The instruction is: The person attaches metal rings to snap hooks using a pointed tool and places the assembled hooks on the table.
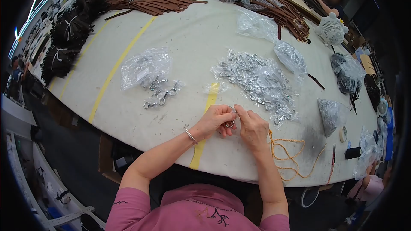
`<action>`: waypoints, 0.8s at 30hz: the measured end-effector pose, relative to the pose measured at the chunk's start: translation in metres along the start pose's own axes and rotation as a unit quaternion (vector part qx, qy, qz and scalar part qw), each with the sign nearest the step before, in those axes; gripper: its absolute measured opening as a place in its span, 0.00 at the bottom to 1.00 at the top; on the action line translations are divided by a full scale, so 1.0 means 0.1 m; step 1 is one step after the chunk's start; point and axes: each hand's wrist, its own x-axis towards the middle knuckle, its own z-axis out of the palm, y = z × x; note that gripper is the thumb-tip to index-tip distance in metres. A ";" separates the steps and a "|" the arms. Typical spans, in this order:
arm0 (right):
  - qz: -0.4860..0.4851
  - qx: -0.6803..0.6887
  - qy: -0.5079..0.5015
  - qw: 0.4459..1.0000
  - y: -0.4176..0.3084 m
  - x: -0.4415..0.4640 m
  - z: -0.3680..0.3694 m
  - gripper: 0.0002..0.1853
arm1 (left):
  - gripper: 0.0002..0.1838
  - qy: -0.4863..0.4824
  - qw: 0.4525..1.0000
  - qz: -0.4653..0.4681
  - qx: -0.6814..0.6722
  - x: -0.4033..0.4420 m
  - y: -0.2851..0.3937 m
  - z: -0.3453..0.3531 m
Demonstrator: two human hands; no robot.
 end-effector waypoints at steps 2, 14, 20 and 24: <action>0.125 0.172 -0.108 0.971 0.01 0.03 -0.13 0.17 | 0.08 0.014 1.000 0.011 0.013 0.00 0.01 0.00; 0.261 0.459 -0.271 0.805 0.17 0.10 -0.34 0.19 | 0.08 0.021 0.996 0.036 0.083 0.02 -0.01 -0.01; 0.249 0.456 -0.233 0.822 0.19 0.05 -0.18 0.18 | 0.08 0.001 0.995 0.036 0.091 0.00 -0.02 0.01; 0.197 0.247 -0.188 0.930 0.14 0.02 -0.09 0.17 | 0.08 0.022 0.994 0.031 0.103 0.02 -0.03 0.00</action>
